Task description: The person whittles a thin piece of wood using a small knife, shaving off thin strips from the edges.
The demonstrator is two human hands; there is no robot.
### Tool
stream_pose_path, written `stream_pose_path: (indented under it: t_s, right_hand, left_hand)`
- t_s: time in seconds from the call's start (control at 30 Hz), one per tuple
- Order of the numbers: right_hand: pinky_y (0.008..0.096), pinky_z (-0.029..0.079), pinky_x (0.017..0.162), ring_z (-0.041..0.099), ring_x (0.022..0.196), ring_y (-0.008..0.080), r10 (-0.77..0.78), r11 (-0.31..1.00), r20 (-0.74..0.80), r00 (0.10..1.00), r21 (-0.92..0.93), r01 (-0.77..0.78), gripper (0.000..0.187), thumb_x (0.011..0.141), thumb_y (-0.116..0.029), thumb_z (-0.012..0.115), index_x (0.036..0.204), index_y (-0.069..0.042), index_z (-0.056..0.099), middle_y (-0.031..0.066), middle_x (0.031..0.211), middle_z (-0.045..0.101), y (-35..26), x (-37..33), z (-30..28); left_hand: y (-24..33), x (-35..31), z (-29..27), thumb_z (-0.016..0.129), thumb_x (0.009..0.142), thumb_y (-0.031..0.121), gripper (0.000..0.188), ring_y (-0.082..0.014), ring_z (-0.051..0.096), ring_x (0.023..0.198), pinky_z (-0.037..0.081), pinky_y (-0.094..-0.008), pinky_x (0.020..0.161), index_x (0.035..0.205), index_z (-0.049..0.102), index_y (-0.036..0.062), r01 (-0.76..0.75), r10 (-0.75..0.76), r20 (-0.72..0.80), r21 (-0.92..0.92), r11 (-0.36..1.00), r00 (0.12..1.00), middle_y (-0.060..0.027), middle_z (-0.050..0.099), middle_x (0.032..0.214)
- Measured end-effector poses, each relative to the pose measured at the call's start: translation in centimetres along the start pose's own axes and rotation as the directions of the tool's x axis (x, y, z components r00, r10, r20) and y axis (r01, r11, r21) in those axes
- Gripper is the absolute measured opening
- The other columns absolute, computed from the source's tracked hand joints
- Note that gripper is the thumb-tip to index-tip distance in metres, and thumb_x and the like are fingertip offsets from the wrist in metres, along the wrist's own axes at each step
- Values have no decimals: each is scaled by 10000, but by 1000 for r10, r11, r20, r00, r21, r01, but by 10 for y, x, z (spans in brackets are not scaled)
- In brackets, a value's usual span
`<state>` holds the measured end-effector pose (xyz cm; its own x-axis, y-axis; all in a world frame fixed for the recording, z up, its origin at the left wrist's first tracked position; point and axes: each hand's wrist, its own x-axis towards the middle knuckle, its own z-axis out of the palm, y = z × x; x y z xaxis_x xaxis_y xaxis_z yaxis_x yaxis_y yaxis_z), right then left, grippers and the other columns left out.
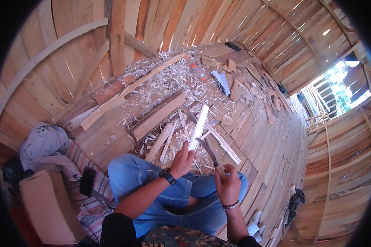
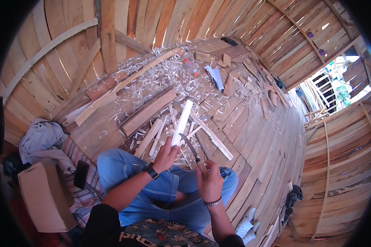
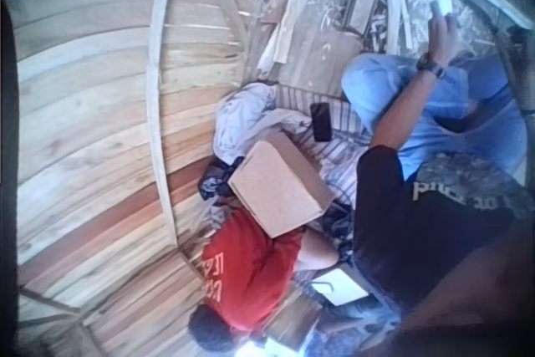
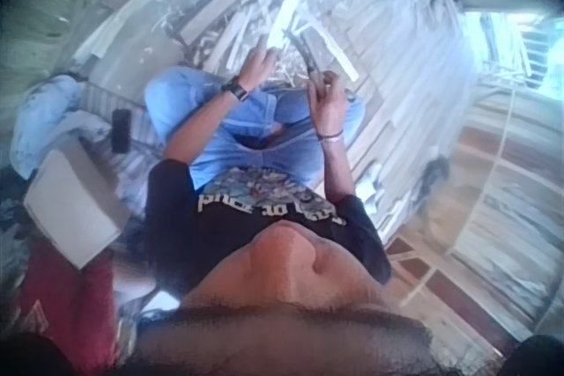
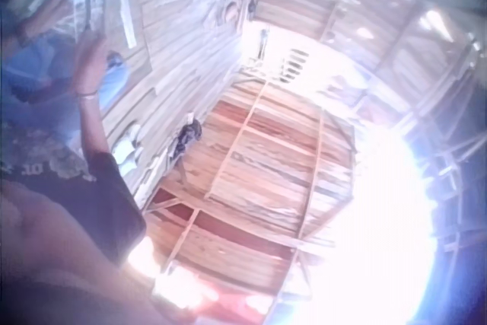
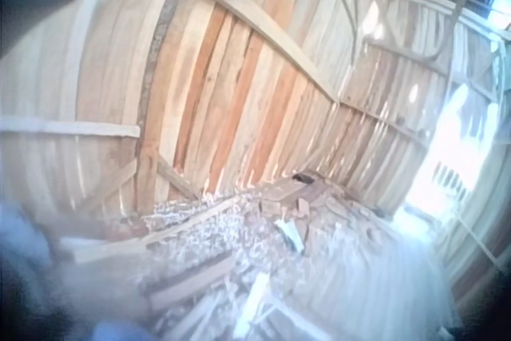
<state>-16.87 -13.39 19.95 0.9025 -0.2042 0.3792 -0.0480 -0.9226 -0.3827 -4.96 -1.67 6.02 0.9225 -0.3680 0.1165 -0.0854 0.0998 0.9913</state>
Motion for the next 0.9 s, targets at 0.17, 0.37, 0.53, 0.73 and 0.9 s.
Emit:
stream_pose_path:
  t_s: [0.17,0.37,0.53,0.73,0.9]
  right_hand:
    - [478,494,632,614,726,405,-1,998,179,984,69,-12,182,823,-162,682,916,-53,568,181,842,625,45,15,39]
    - [479,503,655,614,753,405,-6,978,276,961,200,-52,165,798,-158,685,874,-52,584,189,821,615,96,26,88]
    - [450,513,677,631,734,375,-12,961,215,977,274,-49,152,777,-148,701,871,-43,647,176,800,631,102,36,122]
    - [481,515,666,631,727,394,90,968,301,949,198,-154,153,822,-183,646,872,-40,629,203,794,639,129,36,149]
    - [496,525,600,646,678,406,130,986,393,910,41,-159,187,886,-240,555,891,-55,578,208,746,652,135,31,152]
  left_hand:
    - [-65,10,6,474,906,117,186,-330,659,629,498,-444,574,1014,417,-24,215,-212,-40,251,944,977,-190,635,669]
    - [-102,24,-1,501,851,71,196,-245,660,525,532,-359,444,1005,537,-46,523,-525,-8,86,848,851,-166,647,689]
    - [-152,35,-8,526,893,96,209,-217,642,561,523,-333,454,1082,534,6,567,-566,-46,22,823,823,-128,624,810]
    - [-185,31,-6,488,935,113,190,-219,657,602,536,-330,493,1108,502,35,645,-661,63,167,746,748,-103,618,795]
    - [-198,30,-2,521,958,214,282,-241,678,635,554,-327,533,1051,548,-51,703,-718,95,152,695,689,-153,654,802]
